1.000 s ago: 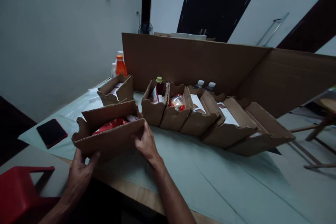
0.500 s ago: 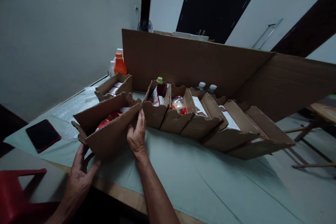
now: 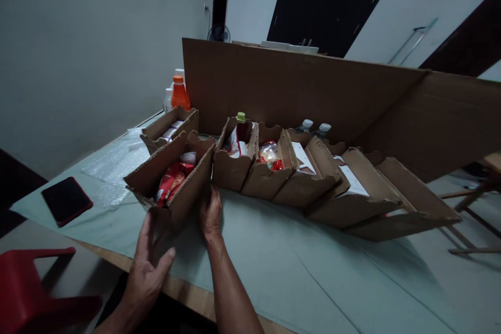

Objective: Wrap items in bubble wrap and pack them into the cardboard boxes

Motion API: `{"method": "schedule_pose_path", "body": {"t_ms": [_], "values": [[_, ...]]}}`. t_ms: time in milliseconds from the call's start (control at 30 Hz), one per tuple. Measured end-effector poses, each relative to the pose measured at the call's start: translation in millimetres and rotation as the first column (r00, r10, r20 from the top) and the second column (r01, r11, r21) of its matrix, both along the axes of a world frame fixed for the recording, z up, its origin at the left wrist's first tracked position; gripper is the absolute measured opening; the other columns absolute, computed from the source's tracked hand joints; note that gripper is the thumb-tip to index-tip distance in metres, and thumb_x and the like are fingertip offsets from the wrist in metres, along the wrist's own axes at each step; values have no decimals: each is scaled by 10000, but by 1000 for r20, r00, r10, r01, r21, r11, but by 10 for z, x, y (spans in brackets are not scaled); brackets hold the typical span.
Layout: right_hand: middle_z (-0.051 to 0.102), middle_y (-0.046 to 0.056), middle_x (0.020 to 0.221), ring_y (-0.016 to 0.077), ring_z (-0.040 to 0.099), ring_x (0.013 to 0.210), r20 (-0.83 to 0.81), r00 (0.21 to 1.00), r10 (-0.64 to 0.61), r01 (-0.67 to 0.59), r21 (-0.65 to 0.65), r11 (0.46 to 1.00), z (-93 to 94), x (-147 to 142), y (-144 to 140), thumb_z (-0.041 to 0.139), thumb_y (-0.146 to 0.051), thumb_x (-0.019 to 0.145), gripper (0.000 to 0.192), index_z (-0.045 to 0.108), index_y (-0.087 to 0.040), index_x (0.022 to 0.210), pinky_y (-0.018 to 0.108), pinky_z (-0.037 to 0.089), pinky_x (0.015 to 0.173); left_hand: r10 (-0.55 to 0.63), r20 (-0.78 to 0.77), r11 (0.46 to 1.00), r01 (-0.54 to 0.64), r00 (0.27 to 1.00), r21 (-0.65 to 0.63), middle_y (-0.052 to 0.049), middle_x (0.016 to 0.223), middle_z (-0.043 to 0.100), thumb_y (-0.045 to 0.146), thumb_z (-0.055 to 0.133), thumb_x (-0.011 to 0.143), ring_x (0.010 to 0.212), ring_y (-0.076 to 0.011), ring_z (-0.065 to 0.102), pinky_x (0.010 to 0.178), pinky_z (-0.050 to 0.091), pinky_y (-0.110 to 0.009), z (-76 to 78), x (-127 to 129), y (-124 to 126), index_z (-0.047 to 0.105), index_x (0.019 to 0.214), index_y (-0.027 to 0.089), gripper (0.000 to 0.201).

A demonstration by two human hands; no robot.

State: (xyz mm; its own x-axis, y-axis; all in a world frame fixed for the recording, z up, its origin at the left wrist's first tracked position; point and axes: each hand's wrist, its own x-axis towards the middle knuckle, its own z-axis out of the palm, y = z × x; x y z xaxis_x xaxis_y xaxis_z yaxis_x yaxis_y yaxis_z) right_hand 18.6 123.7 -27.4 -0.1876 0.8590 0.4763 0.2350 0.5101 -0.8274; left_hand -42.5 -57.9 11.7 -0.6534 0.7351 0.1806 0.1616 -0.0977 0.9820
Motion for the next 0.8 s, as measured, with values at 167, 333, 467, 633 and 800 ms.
{"method": "schedule_pose_path", "body": {"t_ms": [167,333,467,633,800], "values": [[631,161,1316,248,570,1250,-15,999,-40,39,-71,997,-173,50,80,449,-225,855,466,594,-141,1291,450,417,1108,-88,-43,993,91,995,70,-126,1665,191,272,591,887,1511,-304,284,1197,357,-472,29,225,450,131,1597,251,846],[648,154,1283,252,599,1192,-44,998,-53,47,-128,991,-193,55,110,477,-273,834,479,603,-132,1274,429,457,1056,-82,-145,993,93,986,75,-161,1645,200,226,594,845,1525,-295,234,1196,357,-459,69,146,1062,173,1580,192,848],[659,126,1271,233,609,1160,-58,996,-61,52,-156,986,-161,62,82,447,-275,856,448,615,-163,1256,409,464,1039,-54,-196,996,67,979,59,-192,1638,204,178,610,792,1528,-307,214,1221,297,-479,86,41,1462,197,1568,161,879],[653,151,1263,249,623,1111,-58,997,-48,38,-163,986,-137,66,75,481,-338,862,465,606,-152,1270,398,505,951,-62,-259,996,78,964,50,-196,1630,251,183,615,777,1527,-309,221,1245,222,-490,58,-84,1626,220,1559,144,877],[648,157,1235,244,633,1057,-53,997,-47,38,-166,985,-178,45,120,487,-284,830,472,597,-151,1269,388,523,890,8,-513,995,45,858,90,-177,1604,329,211,604,786,1500,-305,298,1238,228,-485,230,-510,1482,300,1540,162,814]]}}
